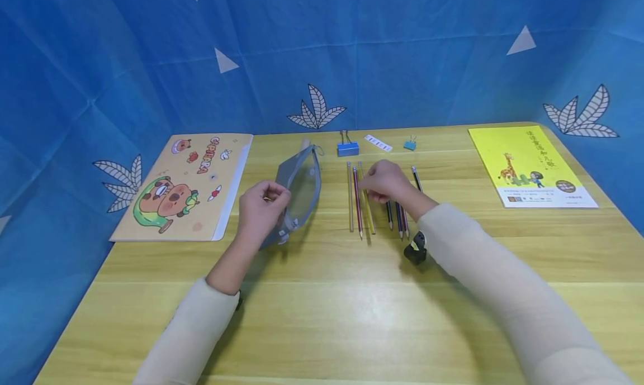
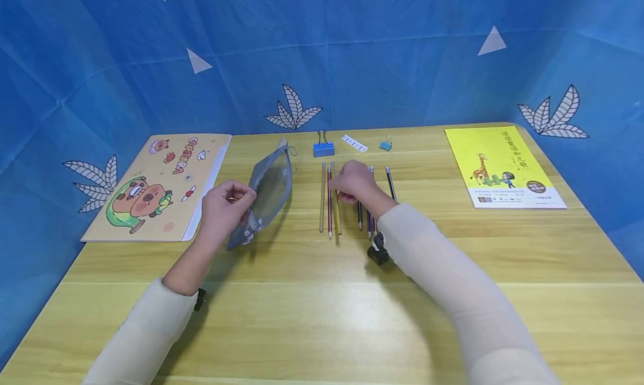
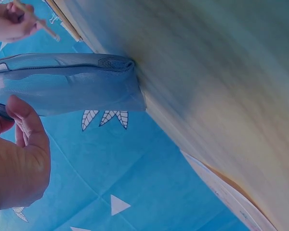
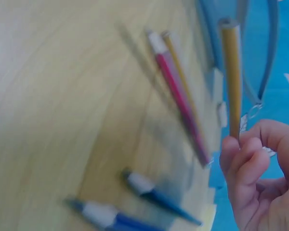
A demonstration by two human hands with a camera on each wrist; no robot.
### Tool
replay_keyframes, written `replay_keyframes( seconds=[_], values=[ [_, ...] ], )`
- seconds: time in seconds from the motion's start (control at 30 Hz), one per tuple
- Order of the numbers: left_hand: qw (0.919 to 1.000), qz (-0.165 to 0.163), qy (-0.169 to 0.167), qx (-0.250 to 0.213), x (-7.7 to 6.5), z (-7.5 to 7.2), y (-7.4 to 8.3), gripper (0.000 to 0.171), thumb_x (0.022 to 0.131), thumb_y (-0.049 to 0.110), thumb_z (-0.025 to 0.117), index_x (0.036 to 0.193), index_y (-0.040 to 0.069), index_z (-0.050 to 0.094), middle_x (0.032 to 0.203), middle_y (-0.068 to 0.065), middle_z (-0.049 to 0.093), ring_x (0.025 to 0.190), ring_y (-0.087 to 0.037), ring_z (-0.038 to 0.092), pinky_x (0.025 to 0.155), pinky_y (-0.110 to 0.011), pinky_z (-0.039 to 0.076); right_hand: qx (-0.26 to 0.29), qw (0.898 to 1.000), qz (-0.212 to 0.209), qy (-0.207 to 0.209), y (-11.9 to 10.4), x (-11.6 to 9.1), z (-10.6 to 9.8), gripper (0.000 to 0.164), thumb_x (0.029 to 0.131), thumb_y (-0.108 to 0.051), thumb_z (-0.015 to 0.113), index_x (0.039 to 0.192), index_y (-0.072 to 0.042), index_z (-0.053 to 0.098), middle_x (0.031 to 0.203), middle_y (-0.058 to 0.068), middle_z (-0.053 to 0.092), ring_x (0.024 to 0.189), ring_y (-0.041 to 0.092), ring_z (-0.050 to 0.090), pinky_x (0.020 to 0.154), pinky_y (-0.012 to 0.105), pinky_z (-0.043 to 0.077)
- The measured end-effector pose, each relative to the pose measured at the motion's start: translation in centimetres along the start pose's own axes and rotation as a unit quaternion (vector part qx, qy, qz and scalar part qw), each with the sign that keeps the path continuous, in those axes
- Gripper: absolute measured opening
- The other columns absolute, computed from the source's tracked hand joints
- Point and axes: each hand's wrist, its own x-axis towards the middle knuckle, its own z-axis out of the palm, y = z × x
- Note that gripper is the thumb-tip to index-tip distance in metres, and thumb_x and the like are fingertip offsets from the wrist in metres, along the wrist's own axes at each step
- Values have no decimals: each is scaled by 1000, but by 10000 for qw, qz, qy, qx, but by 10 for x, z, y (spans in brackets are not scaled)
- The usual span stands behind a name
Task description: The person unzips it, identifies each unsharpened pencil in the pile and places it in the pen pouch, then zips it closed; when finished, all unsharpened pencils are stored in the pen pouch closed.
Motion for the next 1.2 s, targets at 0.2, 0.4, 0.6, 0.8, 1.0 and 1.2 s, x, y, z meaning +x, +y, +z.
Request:
replay_keyframes(
  seconds=[0.2, 0.4, 0.6, 0.8, 1.0, 1.2],
  values=[
    [10000, -24, -20, -4, -1, 0, 1, 7, 77, 13, 59, 81, 7, 59, 69, -7, 56, 45, -19, 52, 42, -29, 47, 584, 9968, -150, -518, -18, -3, 9, 12, 78, -15, 50, 75, -3, 50, 59, 11, 55, 39, 12, 44, 41, 27, 40],
    [10000, 31, -23, -12, -2, -1, 1, 7, 77, 13, 59, 81, 7, 59, 68, -7, 56, 44, -19, 52, 41, -29, 46, 1171, 9880, -254, -978, -38, -6, 23, 26, 77, -10, 50, 100, 0, 52, 61, 11, 55, 40, 11, 45, 38, 21, 40],
    [9999, 2, -29, -112, -2, -1, 1, 8, 77, 13, 59, 81, 7, 59, 69, -8, 56, 45, -19, 52, 42, -30, 47, 1535, 9806, -261, -1194, -53, -4, 35, 24, 76, -9, 53, 97, 2, 54, 63, 13, 55, 39, 11, 43, 37, 21, 37],
    [9999, 61, -14, -128, -1, -1, 0, 8, 77, 13, 60, 81, 6, 59, 68, -8, 56, 44, -19, 52, 41, -30, 46, 1734, 9805, -61, -923, -63, 4, 44, 21, 75, -8, 54, 94, 1, 53, 65, 14, 58, 39, 12, 44, 37, 20, 39],
    [9999, 9, -83, -62, -2, -2, 1, 9, 77, 14, 60, 82, 6, 59, 69, -7, 56, 44, -18, 52, 41, -28, 46, 1851, 9802, 93, -702, -71, 11, 52, 18, 75, -9, 54, 91, -2, 50, 63, 11, 56, 40, 12, 45, 38, 20, 40],
    [9998, 6, -121, -150, -1, -2, 0, 12, 77, 13, 60, 85, 4, 59, 70, -8, 56, 43, -17, 50, 38, -24, 43, 1990, 9788, 123, -478, -73, 16, 57, 18, 74, -9, 55, 90, -4, 50, 64, 11, 57, 41, 13, 47, 39, 20, 41]
  ],
)
